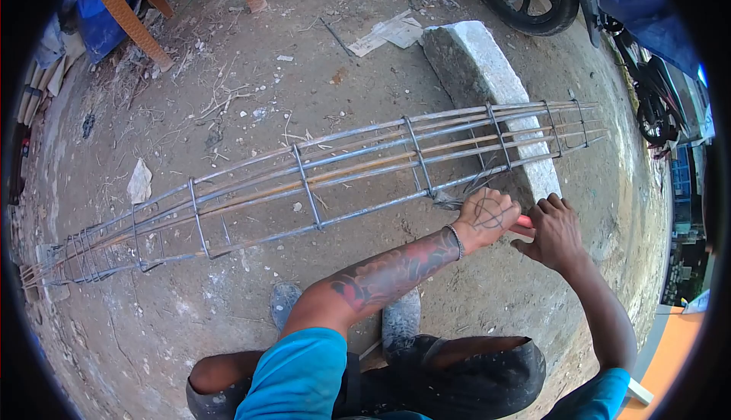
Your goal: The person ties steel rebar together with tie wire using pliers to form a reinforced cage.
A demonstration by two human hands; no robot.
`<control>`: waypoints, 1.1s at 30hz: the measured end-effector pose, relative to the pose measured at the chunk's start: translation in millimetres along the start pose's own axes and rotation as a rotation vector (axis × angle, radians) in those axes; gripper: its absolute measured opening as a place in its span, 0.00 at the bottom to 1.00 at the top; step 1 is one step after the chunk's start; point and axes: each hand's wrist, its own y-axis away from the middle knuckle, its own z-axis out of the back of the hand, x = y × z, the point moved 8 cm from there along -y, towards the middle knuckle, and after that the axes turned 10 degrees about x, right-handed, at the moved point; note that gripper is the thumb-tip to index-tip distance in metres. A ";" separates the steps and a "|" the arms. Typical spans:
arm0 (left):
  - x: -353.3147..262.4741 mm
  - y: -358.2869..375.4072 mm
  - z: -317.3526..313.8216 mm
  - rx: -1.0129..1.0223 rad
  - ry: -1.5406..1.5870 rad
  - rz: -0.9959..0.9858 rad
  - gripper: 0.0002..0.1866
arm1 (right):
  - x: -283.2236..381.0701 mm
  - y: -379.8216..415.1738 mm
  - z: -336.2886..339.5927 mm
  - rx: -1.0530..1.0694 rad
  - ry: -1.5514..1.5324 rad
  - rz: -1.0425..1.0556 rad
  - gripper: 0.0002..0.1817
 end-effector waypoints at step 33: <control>-41.9 30.4 -8.2 0.307 -0.067 -0.062 0.05 | 30.6 13.9 -99.7 0.628 -0.682 -0.168 0.21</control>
